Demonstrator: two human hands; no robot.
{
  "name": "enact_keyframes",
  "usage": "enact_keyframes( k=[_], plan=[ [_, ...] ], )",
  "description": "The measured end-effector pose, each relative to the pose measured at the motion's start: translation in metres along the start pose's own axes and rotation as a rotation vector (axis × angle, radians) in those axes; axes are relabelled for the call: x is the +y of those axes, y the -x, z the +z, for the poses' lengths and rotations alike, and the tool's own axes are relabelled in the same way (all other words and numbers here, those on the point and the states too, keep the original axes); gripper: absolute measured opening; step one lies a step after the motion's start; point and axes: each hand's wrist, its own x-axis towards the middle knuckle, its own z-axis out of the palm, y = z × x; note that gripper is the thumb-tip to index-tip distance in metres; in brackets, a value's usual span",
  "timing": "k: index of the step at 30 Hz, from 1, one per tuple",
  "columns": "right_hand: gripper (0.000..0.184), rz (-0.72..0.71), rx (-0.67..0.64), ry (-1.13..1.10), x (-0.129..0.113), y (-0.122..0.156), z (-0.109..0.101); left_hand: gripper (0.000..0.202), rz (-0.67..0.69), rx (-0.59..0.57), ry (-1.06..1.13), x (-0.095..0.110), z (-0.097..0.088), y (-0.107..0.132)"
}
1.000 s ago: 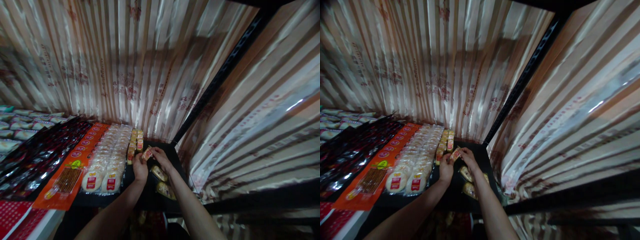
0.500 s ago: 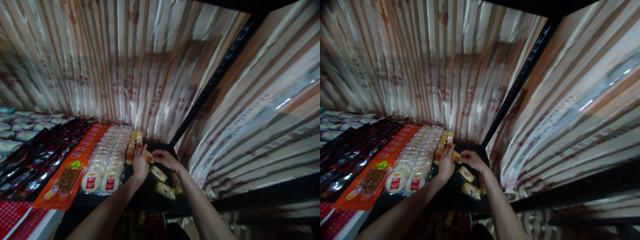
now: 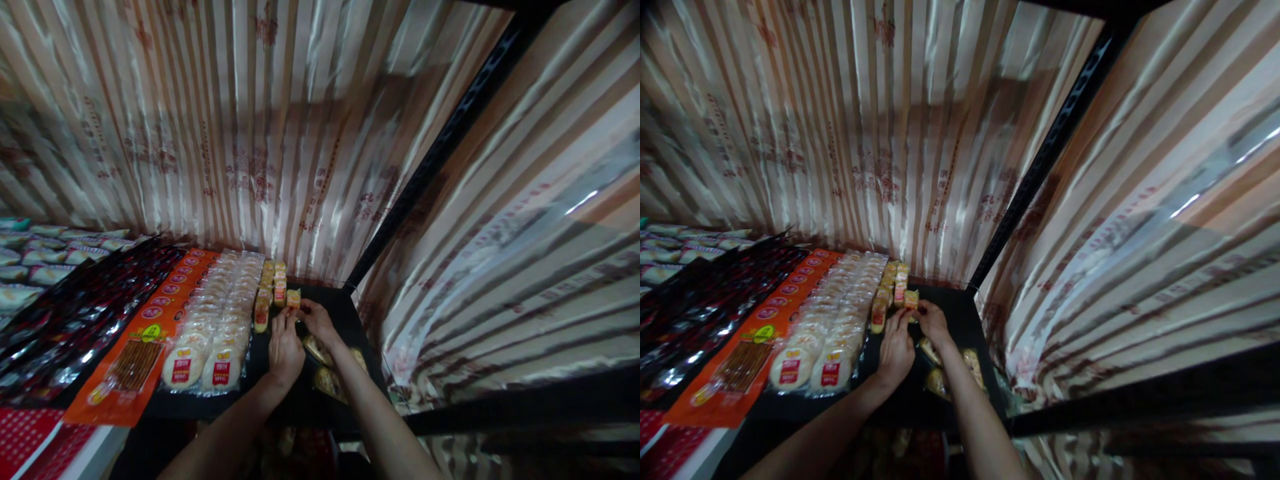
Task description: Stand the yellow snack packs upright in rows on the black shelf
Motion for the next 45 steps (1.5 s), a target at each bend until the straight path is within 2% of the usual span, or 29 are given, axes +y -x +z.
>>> enact_keyframes(
  k=[5,12,21,28,32,35,38,40,42,45],
  plan=[
    [0.011,0.007,0.011,0.056,0.001,-0.005,0.017,0.059,-0.062,-0.044,-0.005,-0.011,0.01,-0.004],
    [0.016,0.0,0.072,0.081,-0.007,-0.01,0.032,0.06,-0.089,0.006,0.014,-0.022,0.014,-0.012],
    [0.014,-0.046,0.098,0.187,-0.001,-0.011,0.04,0.056,-0.014,0.067,0.058,-0.038,0.028,-0.011],
    [0.013,-0.032,0.078,0.226,-0.003,-0.01,0.043,0.055,-0.029,0.061,0.082,-0.04,0.032,-0.012],
    [0.019,0.002,0.074,0.269,-0.004,-0.006,0.03,0.057,-0.042,0.025,0.081,-0.034,0.024,-0.011],
    [0.015,0.027,0.023,0.388,-0.006,0.003,0.006,0.058,-0.081,-0.014,0.06,-0.024,0.015,-0.008],
    [0.017,0.029,-0.132,0.547,-0.01,0.016,-0.024,0.054,-0.149,-0.093,0.019,-0.011,0.008,-0.003],
    [0.024,0.027,-0.248,0.661,-0.014,0.026,-0.039,0.051,-0.203,-0.149,0.004,-0.005,0.005,0.001],
    [0.035,0.026,-0.344,0.769,-0.016,0.036,-0.046,0.048,-0.237,-0.196,0.007,0.0,0.004,0.006],
    [0.049,0.03,-0.43,0.887,-0.017,0.046,-0.046,0.046,-0.249,-0.24,0.017,0.003,0.002,0.012]
  ],
)
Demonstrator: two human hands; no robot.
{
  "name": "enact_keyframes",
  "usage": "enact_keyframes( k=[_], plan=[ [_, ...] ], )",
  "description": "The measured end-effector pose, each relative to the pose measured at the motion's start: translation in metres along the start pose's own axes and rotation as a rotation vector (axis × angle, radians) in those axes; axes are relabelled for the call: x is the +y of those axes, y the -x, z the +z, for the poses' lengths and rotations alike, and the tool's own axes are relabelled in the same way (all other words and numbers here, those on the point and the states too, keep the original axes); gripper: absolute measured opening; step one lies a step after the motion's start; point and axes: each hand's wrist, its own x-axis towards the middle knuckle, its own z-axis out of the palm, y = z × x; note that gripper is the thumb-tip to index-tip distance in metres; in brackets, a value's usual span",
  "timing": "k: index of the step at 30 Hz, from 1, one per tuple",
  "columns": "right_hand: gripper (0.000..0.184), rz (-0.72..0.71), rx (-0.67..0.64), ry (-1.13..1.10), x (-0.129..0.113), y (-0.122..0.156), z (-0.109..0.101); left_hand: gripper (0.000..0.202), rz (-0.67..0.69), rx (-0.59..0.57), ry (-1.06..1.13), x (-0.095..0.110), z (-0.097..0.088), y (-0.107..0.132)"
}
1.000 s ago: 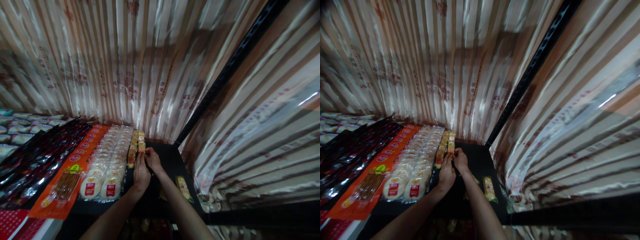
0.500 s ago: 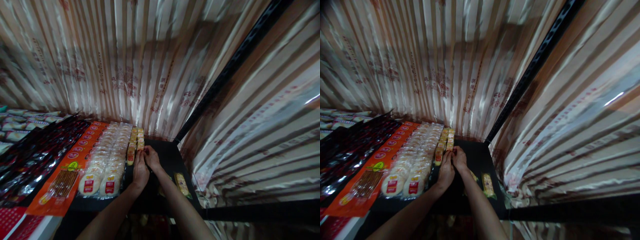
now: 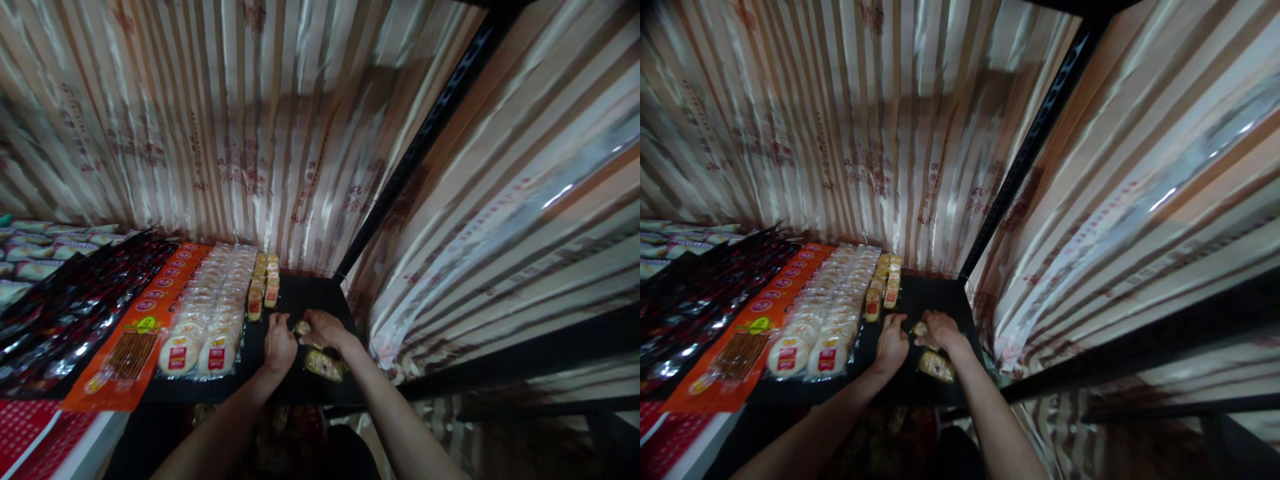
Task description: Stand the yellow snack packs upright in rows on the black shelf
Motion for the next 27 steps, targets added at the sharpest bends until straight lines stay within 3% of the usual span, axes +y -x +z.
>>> enact_keyframes(
  k=[5,7,10,13,16,19,22,27],
  plan=[
    [0.05,-0.049,0.034,-0.058,-0.005,-0.001,0.004,0.046,0.016,-0.036,0.015,0.001,-0.006,0.005],
    [0.05,-0.055,0.045,-0.16,-0.006,-0.003,0.0,0.051,0.048,-0.025,0.041,0.001,-0.008,0.006],
    [0.036,-0.099,0.013,-0.373,-0.007,-0.007,-0.009,0.058,0.132,-0.014,0.12,-0.002,-0.009,0.004],
    [0.026,-0.192,-0.059,-0.588,-0.008,-0.009,-0.018,0.05,0.164,0.011,0.223,-0.007,-0.007,0.001],
    [0.04,-0.175,-0.099,-0.788,-0.008,-0.008,-0.022,0.036,0.072,0.03,0.322,-0.014,-0.005,-0.003],
    [0.053,-0.079,-0.112,-1.027,-0.007,-0.005,-0.023,0.024,-0.11,-0.003,0.44,-0.019,-0.003,-0.005],
    [0.051,-0.051,-0.076,-1.156,-0.007,-0.004,-0.018,0.018,-0.227,-0.027,0.573,-0.017,-0.004,-0.005],
    [0.043,-0.074,0.023,-1.13,-0.013,-0.008,0.001,0.011,-0.31,-0.038,0.733,-0.01,-0.004,-0.005]
  ],
)
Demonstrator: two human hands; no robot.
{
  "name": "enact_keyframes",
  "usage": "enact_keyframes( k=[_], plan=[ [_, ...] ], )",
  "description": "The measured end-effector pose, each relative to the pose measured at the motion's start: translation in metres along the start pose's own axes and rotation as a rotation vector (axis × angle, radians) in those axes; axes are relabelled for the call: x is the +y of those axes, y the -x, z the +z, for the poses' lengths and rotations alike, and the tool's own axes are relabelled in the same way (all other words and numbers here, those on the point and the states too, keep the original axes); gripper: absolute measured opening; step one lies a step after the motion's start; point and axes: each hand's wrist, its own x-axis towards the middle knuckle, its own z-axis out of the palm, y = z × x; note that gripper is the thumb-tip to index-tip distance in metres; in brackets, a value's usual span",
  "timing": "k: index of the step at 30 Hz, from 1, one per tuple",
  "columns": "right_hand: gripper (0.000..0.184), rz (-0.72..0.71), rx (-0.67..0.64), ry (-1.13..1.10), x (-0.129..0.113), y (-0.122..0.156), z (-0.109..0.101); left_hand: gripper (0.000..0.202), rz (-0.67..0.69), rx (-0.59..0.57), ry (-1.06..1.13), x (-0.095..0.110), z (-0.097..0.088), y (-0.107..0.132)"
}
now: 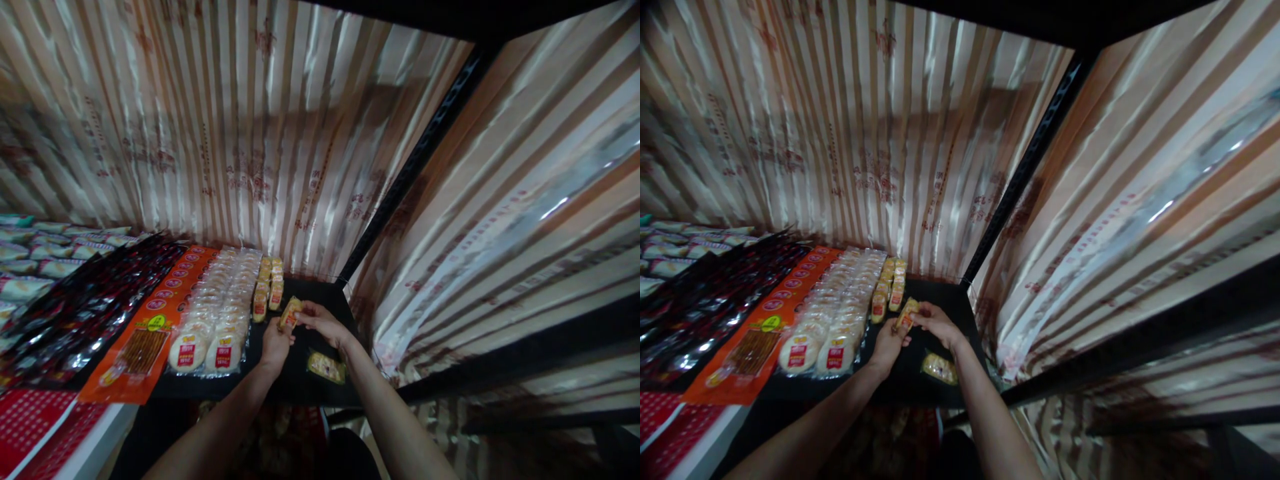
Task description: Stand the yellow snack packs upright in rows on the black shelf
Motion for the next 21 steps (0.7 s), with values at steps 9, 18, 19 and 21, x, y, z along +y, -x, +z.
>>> enact_keyframes(
  k=[9,18,19,21],
  plan=[
    [0.029,-0.101,0.199,0.01,0.014,-0.019,0.018,0.043,0.115,0.134,-0.374,-0.014,-0.004,0.004],
    [0.016,-0.147,0.249,0.308,0.016,-0.048,0.033,0.043,0.287,0.183,-0.594,-0.012,-0.002,-0.001],
    [0.017,-0.151,0.267,0.318,0.015,-0.051,0.035,0.043,0.281,0.186,-0.6,-0.012,-0.003,-0.004],
    [0.02,-0.152,0.295,0.314,0.016,-0.055,0.038,0.042,0.284,0.194,-0.601,-0.011,-0.005,-0.008]
  ],
)
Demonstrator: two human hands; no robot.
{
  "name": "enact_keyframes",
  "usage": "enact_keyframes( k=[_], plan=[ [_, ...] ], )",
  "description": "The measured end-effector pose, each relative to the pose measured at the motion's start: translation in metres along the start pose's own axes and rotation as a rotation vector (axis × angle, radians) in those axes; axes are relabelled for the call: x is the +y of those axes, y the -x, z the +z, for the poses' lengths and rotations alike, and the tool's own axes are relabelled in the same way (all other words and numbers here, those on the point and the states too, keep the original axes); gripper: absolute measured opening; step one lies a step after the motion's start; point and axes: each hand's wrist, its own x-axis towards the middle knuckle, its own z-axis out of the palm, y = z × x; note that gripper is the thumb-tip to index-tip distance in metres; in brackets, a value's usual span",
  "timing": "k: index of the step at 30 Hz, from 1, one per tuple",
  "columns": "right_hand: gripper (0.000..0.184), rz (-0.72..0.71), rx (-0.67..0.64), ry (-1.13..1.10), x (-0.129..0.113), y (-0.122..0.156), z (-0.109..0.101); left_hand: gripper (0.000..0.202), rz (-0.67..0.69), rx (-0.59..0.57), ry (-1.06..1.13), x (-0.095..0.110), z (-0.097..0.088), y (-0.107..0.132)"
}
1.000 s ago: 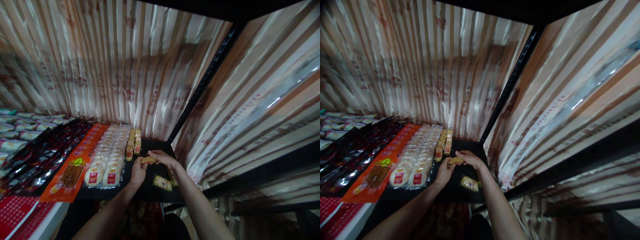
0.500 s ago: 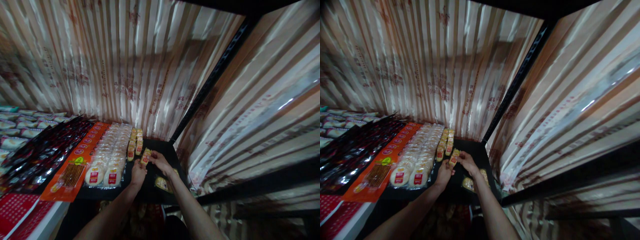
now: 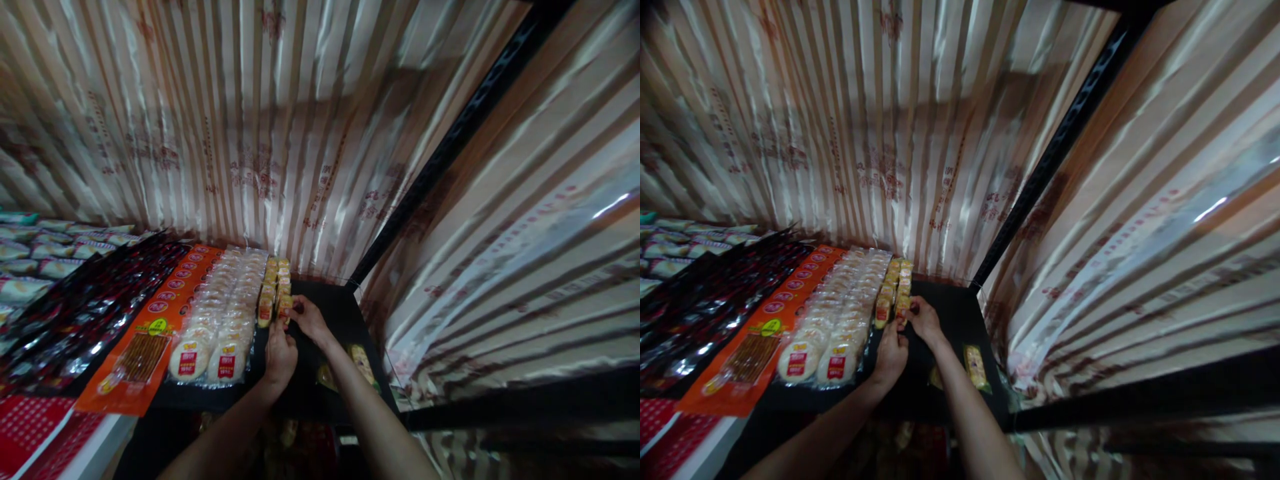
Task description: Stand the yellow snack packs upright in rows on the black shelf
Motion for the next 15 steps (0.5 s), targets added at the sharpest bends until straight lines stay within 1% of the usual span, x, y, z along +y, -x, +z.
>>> enact_keyframes(
  k=[3,7,11,15],
  plan=[
    [0.023,0.015,0.031,-0.03,0.001,-0.002,0.004,0.042,0.005,0.014,0.01,-0.003,0.0,-0.004],
    [0.024,-0.001,0.054,-0.051,0.005,-0.001,0.009,0.042,0.029,0.013,0.037,-0.006,0.002,-0.006],
    [0.014,-0.013,0.089,-0.017,0.01,0.001,0.014,0.042,0.053,0.026,0.074,-0.008,0.005,-0.007],
    [0.011,0.0,0.092,0.038,0.008,0.005,0.017,0.047,0.056,0.026,0.09,-0.007,0.006,-0.007]
  ],
)
